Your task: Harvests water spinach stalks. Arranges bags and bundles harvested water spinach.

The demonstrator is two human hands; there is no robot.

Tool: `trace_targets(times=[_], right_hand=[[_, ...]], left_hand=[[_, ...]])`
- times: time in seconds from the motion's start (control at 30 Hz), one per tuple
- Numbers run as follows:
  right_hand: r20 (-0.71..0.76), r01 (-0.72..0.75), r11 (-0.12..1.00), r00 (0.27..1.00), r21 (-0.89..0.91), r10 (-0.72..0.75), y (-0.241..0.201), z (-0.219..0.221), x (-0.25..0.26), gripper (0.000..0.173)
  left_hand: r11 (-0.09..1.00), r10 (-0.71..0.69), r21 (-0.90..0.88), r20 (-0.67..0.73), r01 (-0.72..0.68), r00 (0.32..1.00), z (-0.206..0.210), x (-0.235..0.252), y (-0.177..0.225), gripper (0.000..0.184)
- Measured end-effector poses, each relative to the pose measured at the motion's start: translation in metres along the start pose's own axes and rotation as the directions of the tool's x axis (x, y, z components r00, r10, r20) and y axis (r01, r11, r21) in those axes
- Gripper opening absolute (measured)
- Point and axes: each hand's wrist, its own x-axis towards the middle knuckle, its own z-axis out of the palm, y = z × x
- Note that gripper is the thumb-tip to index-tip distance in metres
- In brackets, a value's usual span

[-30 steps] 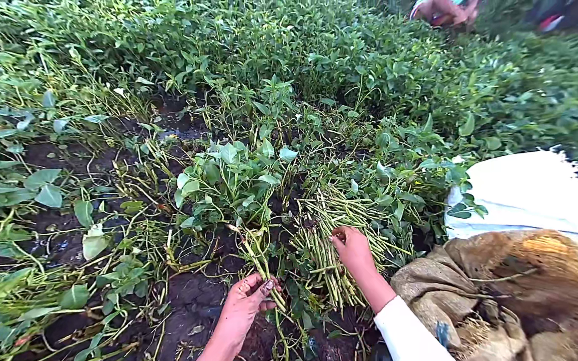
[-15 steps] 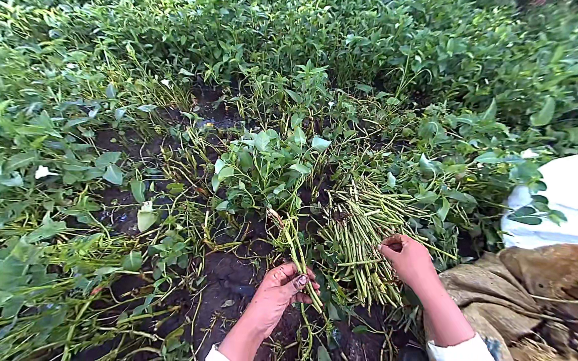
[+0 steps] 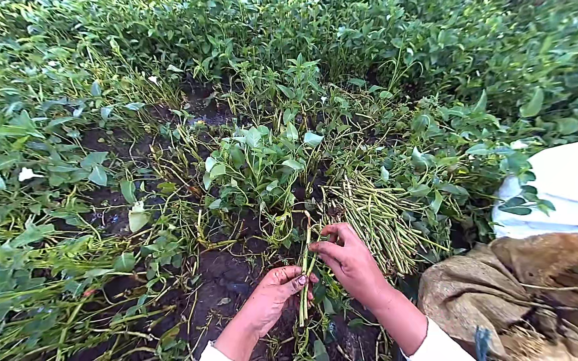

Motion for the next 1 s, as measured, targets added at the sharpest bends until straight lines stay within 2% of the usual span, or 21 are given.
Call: trace_targets(times=[0.6,0.67,0.73,0.8,0.87,0.93,1.0], right_hand=[[-0.144,0.066,0.996,0.988,0.066,-0.056,-0.016,-0.028,0.004,0.015],[-0.168,0.024,0.998,0.986,0.058,-0.014,-0.016,-0.029,0.004,0.014],[-0.211,-0.109,0.988,0.969,0.114,0.131,-0.014,-0.026,0.002,0.013],[-0.139,-0.33,0.886,0.911,0.326,0.39,-0.015,-0.019,-0.004,0.015],[0.078,-0.538,0.653,0.8,0.533,0.595,-0.025,-0.01,-0.009,0.016],[0.221,-0.612,0.482,0.733,0.627,0.643,-0.034,0.003,-0.014,0.018],[0.273,-0.626,0.414,0.715,0.661,0.643,-0.039,0.013,-0.018,0.021]], left_hand=[[0.997,0.061,-0.063,0.118,-0.054,0.991,0.004,-0.009,0.014,0.012],[0.995,0.088,-0.058,0.103,-0.082,0.991,0.003,-0.009,0.012,0.013],[0.992,0.128,-0.02,-0.007,-0.128,0.992,0.002,-0.006,0.008,0.015],[0.985,0.17,0.061,-0.139,-0.163,0.976,0.002,-0.001,0.004,0.017],[0.974,0.209,0.129,-0.202,-0.186,0.957,0.003,0.003,0.0,0.017],[0.966,0.232,0.166,-0.222,-0.198,0.947,0.006,0.005,-0.001,0.016],[0.962,0.241,0.187,-0.237,-0.199,0.941,0.006,0.006,-0.001,0.014]])
